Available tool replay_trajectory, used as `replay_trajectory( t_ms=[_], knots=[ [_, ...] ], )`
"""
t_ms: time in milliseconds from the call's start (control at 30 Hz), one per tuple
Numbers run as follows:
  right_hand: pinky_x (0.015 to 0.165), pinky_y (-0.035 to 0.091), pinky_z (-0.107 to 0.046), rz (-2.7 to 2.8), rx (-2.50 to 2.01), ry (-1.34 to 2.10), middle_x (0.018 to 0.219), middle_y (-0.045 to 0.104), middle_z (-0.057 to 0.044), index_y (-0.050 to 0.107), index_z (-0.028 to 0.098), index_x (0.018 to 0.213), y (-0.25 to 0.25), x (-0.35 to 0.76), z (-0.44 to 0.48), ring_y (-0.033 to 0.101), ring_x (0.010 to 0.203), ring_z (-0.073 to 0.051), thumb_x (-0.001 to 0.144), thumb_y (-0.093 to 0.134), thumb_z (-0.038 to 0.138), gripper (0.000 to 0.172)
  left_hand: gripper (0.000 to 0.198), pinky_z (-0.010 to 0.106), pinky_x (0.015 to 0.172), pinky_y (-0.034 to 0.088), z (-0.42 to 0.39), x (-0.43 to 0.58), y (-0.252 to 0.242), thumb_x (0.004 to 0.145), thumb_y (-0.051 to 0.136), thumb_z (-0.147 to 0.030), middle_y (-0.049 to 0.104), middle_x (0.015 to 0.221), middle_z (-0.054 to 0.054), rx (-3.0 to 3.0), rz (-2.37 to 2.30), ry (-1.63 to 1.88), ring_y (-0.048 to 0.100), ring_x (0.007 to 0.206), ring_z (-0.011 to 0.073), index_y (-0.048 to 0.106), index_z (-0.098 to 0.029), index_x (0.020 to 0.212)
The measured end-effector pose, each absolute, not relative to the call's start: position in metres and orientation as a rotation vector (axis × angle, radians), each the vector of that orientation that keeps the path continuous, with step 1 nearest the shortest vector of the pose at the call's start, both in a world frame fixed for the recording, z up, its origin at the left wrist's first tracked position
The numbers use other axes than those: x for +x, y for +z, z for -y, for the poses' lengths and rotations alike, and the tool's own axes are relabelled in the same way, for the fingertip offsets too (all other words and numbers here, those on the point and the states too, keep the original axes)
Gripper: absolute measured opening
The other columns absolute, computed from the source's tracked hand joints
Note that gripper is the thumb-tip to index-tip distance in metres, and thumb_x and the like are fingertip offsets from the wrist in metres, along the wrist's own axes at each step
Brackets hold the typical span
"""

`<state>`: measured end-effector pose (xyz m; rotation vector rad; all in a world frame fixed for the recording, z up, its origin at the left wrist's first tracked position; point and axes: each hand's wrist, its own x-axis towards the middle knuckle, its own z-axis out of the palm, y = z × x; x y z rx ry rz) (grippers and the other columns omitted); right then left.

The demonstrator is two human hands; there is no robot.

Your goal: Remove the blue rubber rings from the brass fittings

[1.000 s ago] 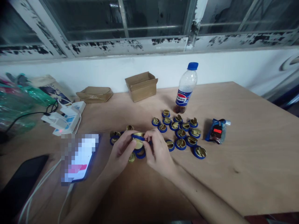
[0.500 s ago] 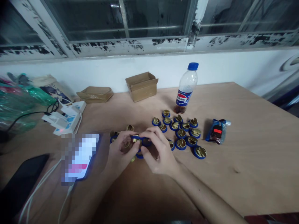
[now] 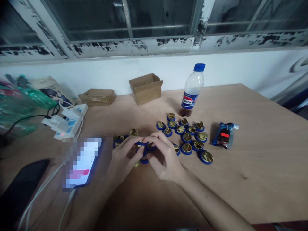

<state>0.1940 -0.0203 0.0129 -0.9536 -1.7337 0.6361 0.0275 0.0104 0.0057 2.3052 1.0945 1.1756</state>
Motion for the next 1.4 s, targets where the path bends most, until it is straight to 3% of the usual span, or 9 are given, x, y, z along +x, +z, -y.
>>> replay_trajectory(
  t_ms=[333,567,700,867,1033,1200,1400],
  knots=[
    [0.077,0.045,-0.036,1.737,-0.968,0.577,0.101,0.051,-0.005,0.056,0.021,0.104,0.017,0.195,0.018,0.051,0.088,-0.018,0.079,0.052,0.008,0.029,0.019,0.027,0.076,0.053,-0.009,0.024,0.018,0.087,0.056,-0.022,0.068,0.098,0.004,1.922,-1.072,1.093,0.065,0.086,0.0150,0.058,-0.022,0.106],
    [0.075,0.047,-0.037,1.676,-1.042,0.569,0.097,0.054,-0.004,0.049,0.023,0.106,0.003,0.187,0.016,0.051,0.082,-0.017,0.082,0.064,0.022,0.028,0.019,0.029,0.076,0.054,-0.009,0.031,0.017,0.083,0.058,-0.023,0.070,0.097,0.005,1.350,-0.935,1.165,0.068,0.088,0.0159,0.045,-0.022,0.097],
    [0.073,0.049,-0.036,1.646,-1.065,0.573,0.096,0.054,-0.004,0.049,0.023,0.106,0.000,0.186,0.014,0.052,0.079,-0.016,0.083,0.066,0.027,0.029,0.013,0.030,0.086,0.052,-0.009,0.033,0.016,0.084,0.057,-0.023,0.066,0.110,0.008,1.366,-0.961,1.186,0.064,0.101,0.0167,0.047,-0.021,0.091],
    [0.071,0.049,-0.034,1.614,-1.065,0.593,0.092,0.052,-0.003,0.049,0.023,0.103,0.001,0.187,0.014,0.053,0.079,-0.016,0.085,0.063,0.027,0.023,0.013,0.027,0.073,0.053,-0.009,0.035,0.012,0.084,0.058,-0.024,0.066,0.095,0.005,1.415,-0.989,1.222,0.065,0.084,0.0141,0.049,-0.020,0.093],
    [0.071,0.049,-0.034,1.573,-1.071,0.603,0.095,0.051,-0.003,0.049,0.023,0.104,-0.001,0.188,0.013,0.052,0.077,-0.015,0.086,0.061,0.026,0.022,0.038,0.027,0.074,0.054,-0.006,0.039,0.007,0.080,0.064,-0.023,0.065,0.107,0.007,1.336,-0.855,1.278,0.067,0.090,0.0153,0.040,-0.023,0.109],
    [0.071,0.050,-0.033,1.557,-1.048,0.612,0.095,0.050,-0.003,0.048,0.024,0.104,-0.003,0.187,0.013,0.053,0.078,-0.015,0.086,0.061,0.024,0.022,0.038,0.033,0.084,0.054,-0.005,0.041,0.005,0.074,0.071,-0.023,0.065,0.104,0.006,1.326,-0.818,1.283,0.068,0.094,0.0177,0.043,-0.022,0.100],
    [0.071,0.050,-0.034,1.561,-1.040,0.640,0.094,0.050,-0.003,0.048,0.023,0.104,-0.003,0.187,0.013,0.053,0.077,-0.015,0.086,0.059,0.023,0.021,0.036,0.028,0.077,0.055,-0.006,0.040,0.005,0.072,0.072,-0.023,0.066,0.095,0.003,1.296,-0.866,1.280,0.068,0.089,0.0167,0.043,-0.022,0.095]
  ],
)
